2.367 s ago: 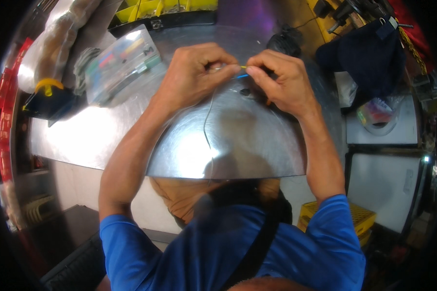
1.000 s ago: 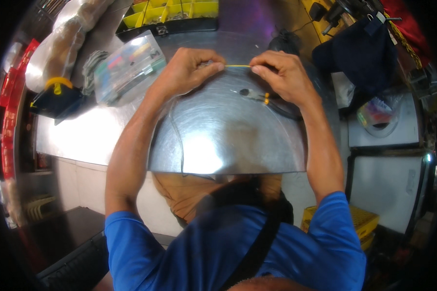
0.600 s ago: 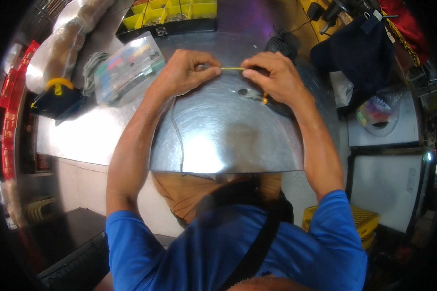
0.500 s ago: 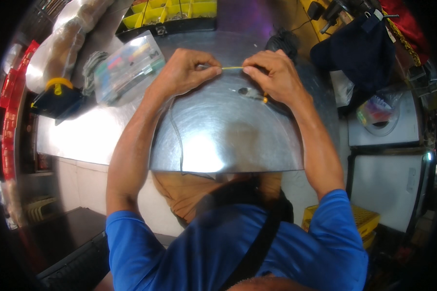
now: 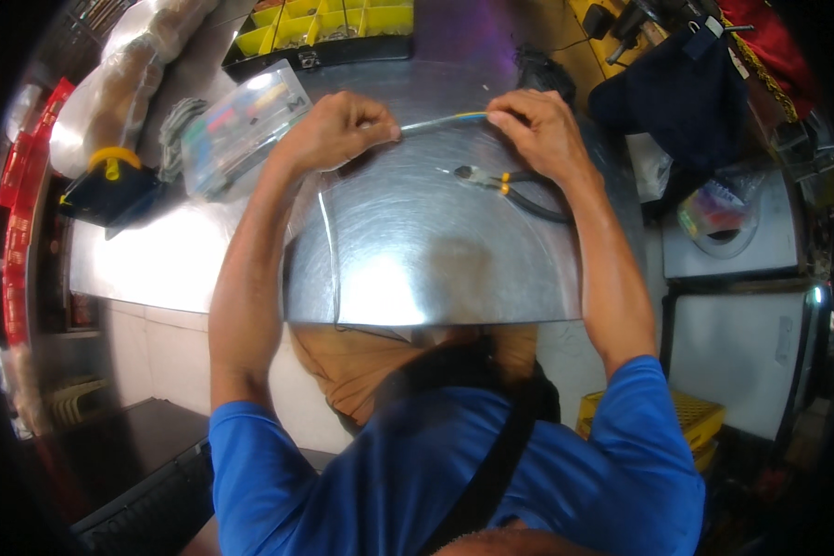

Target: The person strips the insulation from a yellow wire using a pair of pliers. They then twist the exposed copper strands and continue to manipulate the wire ends, likely preparing them for connection.

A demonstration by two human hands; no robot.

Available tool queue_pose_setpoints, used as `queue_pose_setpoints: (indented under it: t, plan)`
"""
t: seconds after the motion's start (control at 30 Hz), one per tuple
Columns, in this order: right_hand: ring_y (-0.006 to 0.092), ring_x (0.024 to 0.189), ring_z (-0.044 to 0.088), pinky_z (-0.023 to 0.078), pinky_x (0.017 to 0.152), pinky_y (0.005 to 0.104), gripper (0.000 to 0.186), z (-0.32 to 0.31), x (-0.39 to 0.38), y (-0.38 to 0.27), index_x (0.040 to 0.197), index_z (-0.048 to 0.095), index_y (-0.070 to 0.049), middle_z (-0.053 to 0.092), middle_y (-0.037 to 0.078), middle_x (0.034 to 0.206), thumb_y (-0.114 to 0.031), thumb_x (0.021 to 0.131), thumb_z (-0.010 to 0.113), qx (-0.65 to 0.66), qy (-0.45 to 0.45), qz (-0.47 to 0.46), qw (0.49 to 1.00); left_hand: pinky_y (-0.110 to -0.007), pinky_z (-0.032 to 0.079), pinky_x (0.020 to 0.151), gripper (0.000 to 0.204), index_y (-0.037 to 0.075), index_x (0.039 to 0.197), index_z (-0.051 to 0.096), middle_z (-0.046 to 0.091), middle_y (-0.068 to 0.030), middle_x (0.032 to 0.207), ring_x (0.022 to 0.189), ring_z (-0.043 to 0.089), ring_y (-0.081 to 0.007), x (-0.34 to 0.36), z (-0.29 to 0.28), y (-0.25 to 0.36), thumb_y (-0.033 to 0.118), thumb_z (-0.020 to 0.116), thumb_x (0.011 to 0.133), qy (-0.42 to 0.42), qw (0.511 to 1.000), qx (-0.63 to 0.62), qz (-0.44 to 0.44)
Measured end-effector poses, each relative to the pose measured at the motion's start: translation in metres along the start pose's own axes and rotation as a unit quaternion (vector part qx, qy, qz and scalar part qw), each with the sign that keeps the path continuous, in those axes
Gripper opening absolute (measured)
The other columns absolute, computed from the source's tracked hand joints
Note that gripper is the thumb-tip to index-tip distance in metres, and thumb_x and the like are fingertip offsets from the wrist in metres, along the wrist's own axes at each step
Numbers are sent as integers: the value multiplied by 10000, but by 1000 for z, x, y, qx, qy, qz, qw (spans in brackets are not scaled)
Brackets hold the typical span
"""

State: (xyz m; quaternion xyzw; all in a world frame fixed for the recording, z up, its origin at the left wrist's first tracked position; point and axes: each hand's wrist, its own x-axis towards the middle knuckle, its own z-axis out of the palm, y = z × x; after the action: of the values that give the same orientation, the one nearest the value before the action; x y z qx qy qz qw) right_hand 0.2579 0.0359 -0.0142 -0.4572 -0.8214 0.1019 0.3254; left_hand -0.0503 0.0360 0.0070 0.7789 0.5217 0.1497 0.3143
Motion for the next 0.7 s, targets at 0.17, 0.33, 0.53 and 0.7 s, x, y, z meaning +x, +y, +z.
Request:
queue_pose_setpoints:
  t: [0.17, 0.33, 0.53, 0.7]
  plan:
    - [252, 941, 707, 493, 961, 395, 190, -8, -1, -6, 1054, 791, -70, 784, 82, 987, -205, 926, 754, 1, -23, 30, 999, -363, 530, 708, 275, 108, 1105, 814, 760, -68, 859, 736, 663, -157, -1, -6, -22, 316, 791, 927, 8, 1000, -8, -14]
    - [274, 1145, 638, 495, 1011, 411, 265, -11, -5, -9, 1157, 763, -69, 745, 112, 1167, -185, 920, 758, -12, -73, 21, 997, -395, 564, 756, 478, 98, 1218, 778, 772, -108, 876, 778, 705, -228, -9, -13, -6, 360, 871, 829, -25, 999, 37, -26]
    - [282, 1175, 618, 490, 1045, 418, 403, -5, -6, -11, 1271, 716, -83, 719, 96, 1199, -130, 873, 763, -26, -55, -3, 998, -315, 509, 782, 596, 84, 1307, 714, 697, -27, 1061, 871, 630, -152, -15, -9, -4, 360, 894, 810, 69, 993, 69, 64]
    - [299, 1253, 596, 467, 1105, 414, 493, -14, 3, -12, 1312, 693, -86, 687, 107, 1299, -117, 824, 746, -6, 6, -73, 997, -348, 517, 857, 516, 71, 1257, 730, 719, -82, 1221, 1006, 671, -205, -41, -9, 49, 346, 866, 842, 184, 942, -25, 278]
